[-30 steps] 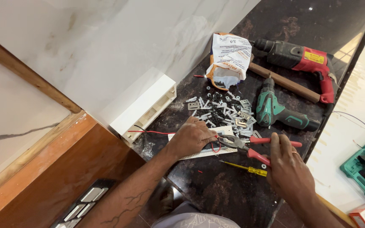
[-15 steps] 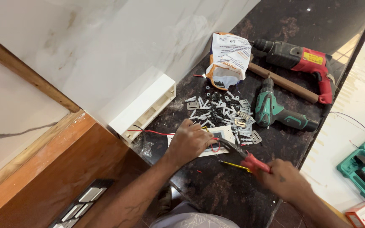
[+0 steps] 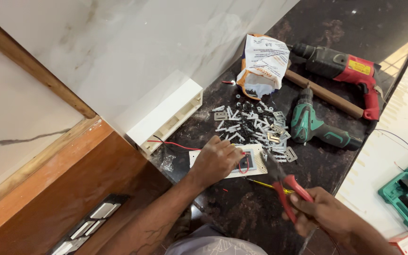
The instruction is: The person strips red and yellow wires using pliers and connects them to a switch plate. They then secure the switch plate into a wall-mounted box using a screwdriver and screws.
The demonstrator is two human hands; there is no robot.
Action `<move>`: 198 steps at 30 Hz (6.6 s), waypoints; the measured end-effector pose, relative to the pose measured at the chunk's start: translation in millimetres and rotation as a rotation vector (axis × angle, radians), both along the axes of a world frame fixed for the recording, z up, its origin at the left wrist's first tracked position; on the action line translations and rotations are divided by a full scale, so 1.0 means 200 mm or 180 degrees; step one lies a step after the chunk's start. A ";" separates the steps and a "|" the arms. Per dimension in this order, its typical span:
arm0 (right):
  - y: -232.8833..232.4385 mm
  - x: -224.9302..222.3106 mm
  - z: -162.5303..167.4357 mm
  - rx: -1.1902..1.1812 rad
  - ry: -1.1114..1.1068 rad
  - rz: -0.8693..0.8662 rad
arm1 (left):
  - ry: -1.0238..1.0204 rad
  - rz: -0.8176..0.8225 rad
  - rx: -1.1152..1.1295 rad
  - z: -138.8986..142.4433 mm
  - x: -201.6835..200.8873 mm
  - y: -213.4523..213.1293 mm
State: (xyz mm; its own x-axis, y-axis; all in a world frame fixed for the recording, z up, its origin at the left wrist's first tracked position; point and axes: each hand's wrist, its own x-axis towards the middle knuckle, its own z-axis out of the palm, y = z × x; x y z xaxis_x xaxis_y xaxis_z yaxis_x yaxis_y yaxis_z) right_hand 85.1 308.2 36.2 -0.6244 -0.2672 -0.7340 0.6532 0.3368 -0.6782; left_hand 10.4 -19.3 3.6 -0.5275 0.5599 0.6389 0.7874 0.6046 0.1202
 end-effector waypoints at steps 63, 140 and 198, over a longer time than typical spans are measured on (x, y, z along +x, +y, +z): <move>-0.60 0.03 -0.05 -0.0699 -0.0487 -0.1289 | -0.0159 0.0261 0.0082 0.08 -0.03 0.06; -0.20 -0.14 0.21 0.4444 0.4085 0.2121 | -0.0455 -0.0293 -0.0087 0.08 -0.08 -0.02; -0.14 0.06 0.03 0.2515 0.2178 0.1591 | -0.0342 -0.0165 0.0415 0.11 0.00 -0.17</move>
State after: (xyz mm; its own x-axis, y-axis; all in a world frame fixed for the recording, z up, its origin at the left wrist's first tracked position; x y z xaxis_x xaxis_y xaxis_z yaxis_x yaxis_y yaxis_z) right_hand 97.9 279.3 42.4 -0.9098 -0.2138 -0.3559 -0.0946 0.9414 -0.3237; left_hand 10.8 -53.9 25.1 -0.5691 0.5041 0.6496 0.7955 0.5373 0.2800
